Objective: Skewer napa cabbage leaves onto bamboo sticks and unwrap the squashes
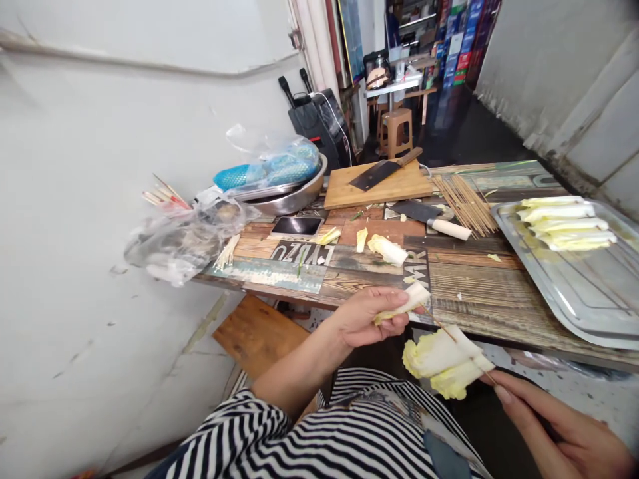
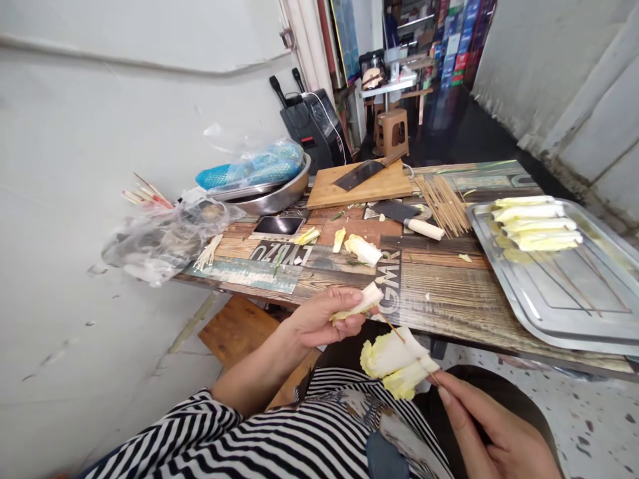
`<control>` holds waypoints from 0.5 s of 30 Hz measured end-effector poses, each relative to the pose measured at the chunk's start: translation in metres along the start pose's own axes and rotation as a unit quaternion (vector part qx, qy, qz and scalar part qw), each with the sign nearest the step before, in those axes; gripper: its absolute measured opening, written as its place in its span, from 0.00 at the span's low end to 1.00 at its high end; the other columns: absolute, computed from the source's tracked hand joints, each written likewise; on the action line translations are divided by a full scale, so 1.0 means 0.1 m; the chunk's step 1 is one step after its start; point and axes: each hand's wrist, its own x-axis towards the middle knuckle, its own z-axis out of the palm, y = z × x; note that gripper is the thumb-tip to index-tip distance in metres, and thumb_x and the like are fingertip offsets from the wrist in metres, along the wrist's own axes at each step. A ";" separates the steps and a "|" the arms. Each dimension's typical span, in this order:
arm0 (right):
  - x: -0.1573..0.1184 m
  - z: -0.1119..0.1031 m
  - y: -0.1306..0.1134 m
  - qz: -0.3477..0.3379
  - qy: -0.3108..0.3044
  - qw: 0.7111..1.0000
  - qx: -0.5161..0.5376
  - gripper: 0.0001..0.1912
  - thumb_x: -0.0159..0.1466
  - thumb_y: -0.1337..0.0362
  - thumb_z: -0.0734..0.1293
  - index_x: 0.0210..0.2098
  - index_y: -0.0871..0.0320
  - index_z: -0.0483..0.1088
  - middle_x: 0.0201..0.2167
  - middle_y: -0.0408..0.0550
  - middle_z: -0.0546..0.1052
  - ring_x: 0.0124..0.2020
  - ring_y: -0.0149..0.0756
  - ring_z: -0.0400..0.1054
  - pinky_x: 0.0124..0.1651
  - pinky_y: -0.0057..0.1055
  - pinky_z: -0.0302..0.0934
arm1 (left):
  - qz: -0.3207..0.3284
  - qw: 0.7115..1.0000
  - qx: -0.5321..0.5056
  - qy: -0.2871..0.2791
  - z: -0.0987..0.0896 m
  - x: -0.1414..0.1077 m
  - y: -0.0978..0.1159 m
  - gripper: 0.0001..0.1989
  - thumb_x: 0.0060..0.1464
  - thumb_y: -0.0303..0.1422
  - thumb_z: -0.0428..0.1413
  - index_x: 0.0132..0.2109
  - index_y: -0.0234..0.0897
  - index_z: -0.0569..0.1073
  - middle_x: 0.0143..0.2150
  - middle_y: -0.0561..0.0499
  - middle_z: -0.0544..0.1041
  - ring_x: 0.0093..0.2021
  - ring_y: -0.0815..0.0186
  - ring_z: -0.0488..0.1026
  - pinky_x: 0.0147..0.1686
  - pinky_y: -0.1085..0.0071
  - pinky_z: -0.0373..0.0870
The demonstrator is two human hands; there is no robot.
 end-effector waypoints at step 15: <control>0.07 -0.07 -0.08 0.026 0.021 0.999 0.012 0.16 0.67 0.53 0.66 0.50 0.49 0.77 0.49 0.42 0.80 0.48 0.42 0.76 0.48 0.28 0.74 | -0.052 0.995 -0.085 0.011 0.11 -0.01 0.05 0.08 0.63 0.23 0.51 0.40 0.24 0.75 0.34 0.45 0.75 0.20 0.82 0.58 0.15 0.89 0.56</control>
